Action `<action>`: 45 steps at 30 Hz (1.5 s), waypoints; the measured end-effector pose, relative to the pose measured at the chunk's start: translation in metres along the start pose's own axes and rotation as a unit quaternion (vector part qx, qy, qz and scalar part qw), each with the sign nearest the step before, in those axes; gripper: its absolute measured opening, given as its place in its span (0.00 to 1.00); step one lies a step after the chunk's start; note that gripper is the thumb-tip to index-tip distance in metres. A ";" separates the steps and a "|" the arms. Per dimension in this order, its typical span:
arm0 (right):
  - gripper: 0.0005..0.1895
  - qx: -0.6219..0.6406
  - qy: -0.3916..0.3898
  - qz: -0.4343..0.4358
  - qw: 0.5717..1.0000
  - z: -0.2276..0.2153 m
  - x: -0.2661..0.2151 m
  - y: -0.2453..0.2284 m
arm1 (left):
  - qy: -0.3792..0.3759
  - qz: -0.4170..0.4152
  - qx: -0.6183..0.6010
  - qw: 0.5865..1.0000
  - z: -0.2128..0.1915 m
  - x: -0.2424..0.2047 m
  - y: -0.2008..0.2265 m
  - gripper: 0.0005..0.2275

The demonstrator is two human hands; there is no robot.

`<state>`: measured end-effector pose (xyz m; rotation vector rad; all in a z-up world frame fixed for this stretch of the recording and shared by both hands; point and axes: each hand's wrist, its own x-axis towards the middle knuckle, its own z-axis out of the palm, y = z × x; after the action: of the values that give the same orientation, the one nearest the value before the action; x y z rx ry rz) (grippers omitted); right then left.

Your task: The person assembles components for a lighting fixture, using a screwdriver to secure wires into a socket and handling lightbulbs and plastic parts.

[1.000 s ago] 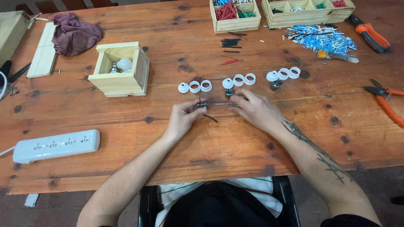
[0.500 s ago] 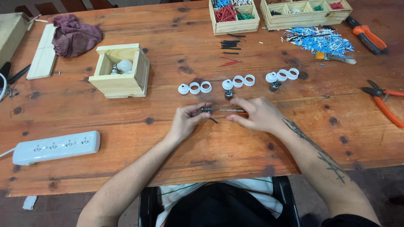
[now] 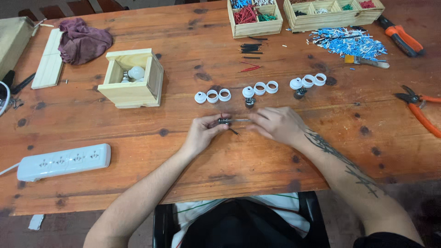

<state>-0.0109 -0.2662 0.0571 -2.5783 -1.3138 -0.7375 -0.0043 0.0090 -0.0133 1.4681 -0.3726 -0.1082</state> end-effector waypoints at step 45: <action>0.11 0.042 0.050 0.036 0.997 0.020 -0.016 0.020 | -0.002 -0.083 -0.042 0.996 0.001 0.005 -0.025 0.14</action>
<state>0.0041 -0.2827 0.0338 -2.4745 -1.1913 -0.7706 0.0040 0.0042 -0.0365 1.4148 -0.2450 -0.2569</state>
